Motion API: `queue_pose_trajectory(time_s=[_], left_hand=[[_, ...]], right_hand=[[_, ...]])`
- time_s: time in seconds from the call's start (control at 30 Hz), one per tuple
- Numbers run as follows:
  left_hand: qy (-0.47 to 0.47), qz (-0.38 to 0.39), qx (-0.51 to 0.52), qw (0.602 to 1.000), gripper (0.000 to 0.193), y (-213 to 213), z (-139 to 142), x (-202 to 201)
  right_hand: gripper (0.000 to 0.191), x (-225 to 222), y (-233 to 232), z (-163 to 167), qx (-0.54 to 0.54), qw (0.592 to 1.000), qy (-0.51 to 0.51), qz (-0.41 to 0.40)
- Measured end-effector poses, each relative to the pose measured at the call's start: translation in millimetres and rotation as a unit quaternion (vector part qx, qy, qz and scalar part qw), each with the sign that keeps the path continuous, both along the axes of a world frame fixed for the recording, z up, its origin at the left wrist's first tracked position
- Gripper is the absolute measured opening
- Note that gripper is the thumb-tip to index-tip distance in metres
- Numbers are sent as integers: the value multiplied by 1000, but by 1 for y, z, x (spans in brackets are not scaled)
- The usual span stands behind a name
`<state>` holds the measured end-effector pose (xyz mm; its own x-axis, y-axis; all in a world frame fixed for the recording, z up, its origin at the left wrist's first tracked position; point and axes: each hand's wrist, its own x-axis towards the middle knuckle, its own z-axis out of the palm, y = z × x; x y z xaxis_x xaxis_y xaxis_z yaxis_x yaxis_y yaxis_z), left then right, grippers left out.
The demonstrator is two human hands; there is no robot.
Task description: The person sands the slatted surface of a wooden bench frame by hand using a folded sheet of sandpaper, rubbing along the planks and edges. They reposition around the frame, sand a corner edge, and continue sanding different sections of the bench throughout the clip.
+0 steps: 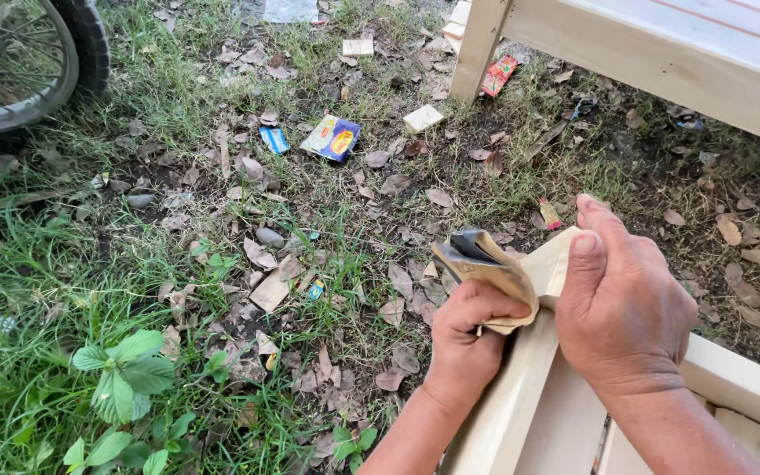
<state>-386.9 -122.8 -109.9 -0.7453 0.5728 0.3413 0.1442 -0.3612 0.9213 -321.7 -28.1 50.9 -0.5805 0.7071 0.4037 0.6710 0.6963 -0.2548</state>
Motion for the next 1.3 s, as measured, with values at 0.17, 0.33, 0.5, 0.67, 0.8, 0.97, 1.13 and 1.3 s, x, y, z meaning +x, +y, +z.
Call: queue_pose_trajectory(time_s=[0.17,0.33,0.5,0.67,0.8,0.97,1.13,1.3], left_hand=[[-23,12,-17,1000,30,-1,11,-7],[20,-18,12,1000,35,-2,11,-1],[-3,22,-38,999,28,-2,10,-5],[-23,1,2,1000,29,-1,20,-6],[21,-2,39,999,28,0,15,2],[-112,18,-25,993,19,5,-38,-5],[-255,11,-92,963,17,18,-100,2],[-145,-63,-311,937,34,9,-118,8]], right_hand=[[38,-2,0,1,4,999,42,25],[37,-2,0,0,6,999,36,25],[37,-4,-1,0,12,999,36,28],[34,-4,-3,0,10,1000,-3,-6],[33,-3,-3,0,14,1000,-7,-2],[33,-3,-4,0,33,999,-11,-7],[32,-3,-4,2,48,999,-5,13],[32,-2,-4,2,59,998,-15,27]])
